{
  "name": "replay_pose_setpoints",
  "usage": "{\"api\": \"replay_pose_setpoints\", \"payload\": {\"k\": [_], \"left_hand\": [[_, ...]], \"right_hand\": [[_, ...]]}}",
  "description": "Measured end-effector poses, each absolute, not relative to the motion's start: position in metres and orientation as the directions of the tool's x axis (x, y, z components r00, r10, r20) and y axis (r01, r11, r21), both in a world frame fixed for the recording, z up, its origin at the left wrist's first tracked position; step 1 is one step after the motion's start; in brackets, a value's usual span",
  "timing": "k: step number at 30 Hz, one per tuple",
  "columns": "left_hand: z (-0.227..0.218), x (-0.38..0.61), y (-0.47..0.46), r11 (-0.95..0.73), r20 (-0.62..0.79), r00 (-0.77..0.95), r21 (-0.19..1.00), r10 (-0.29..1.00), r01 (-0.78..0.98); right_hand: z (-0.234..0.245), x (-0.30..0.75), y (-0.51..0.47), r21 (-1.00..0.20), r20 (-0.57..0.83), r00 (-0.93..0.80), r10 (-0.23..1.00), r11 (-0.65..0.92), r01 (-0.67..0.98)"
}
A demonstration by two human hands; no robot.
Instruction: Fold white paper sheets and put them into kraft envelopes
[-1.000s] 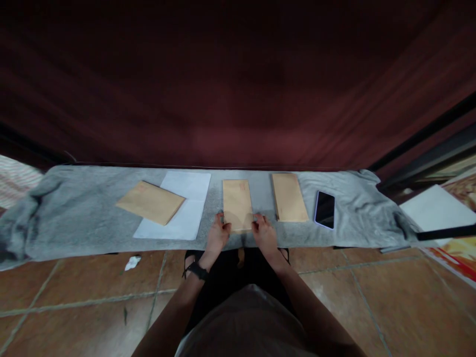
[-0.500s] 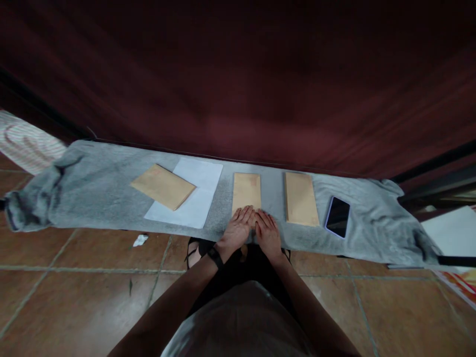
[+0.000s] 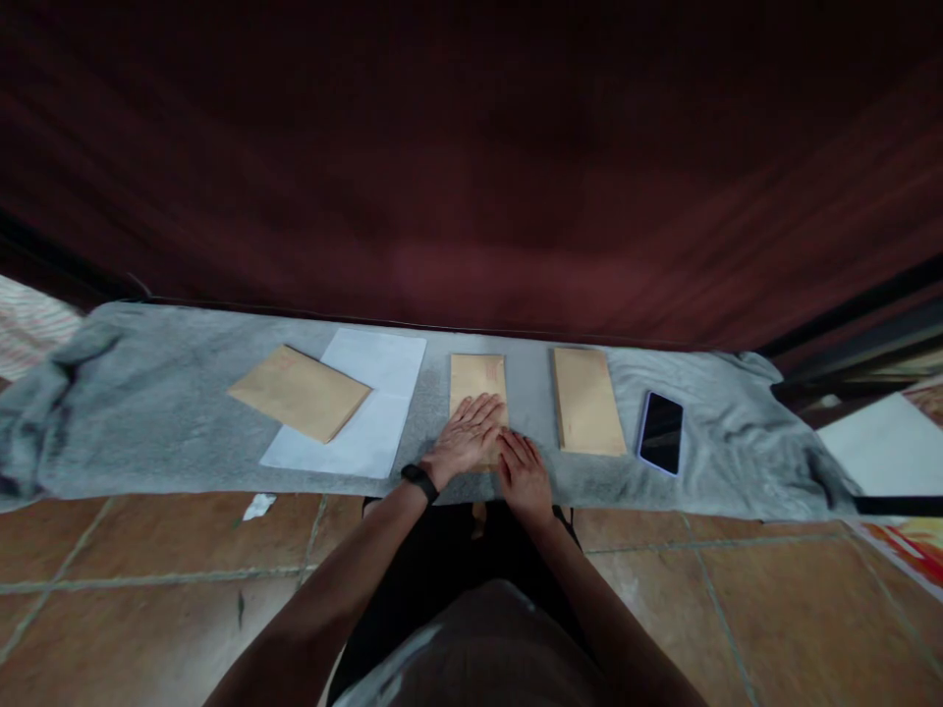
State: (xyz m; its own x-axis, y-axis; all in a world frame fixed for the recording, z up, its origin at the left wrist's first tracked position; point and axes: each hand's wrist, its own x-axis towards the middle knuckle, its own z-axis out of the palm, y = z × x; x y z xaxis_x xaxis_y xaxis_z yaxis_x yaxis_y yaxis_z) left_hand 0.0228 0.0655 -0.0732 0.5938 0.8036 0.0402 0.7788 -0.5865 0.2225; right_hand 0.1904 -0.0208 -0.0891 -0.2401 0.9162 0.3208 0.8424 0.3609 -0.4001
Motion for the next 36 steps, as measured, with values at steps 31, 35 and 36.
{"api": "replay_pose_setpoints", "payload": {"k": [31, 35, 36], "left_hand": [[-0.070, 0.010, 0.125, -0.749, 0.081, 0.750, 0.184, 0.657, 0.636], [-0.066, 0.007, 0.106, -0.776, 0.089, 0.776, 0.184, 0.625, 0.603], [-0.066, 0.006, 0.100, -0.779, 0.096, 0.778, 0.185, 0.621, 0.599]], "right_hand": [[-0.084, 0.188, -0.021, -0.394, 0.343, -0.238, 0.909, 0.369, 0.842], [-0.086, 0.188, -0.022, -0.381, 0.356, -0.246, 0.901, 0.380, 0.843], [-0.087, 0.188, -0.022, -0.382, 0.361, -0.247, 0.899, 0.384, 0.841]]}}
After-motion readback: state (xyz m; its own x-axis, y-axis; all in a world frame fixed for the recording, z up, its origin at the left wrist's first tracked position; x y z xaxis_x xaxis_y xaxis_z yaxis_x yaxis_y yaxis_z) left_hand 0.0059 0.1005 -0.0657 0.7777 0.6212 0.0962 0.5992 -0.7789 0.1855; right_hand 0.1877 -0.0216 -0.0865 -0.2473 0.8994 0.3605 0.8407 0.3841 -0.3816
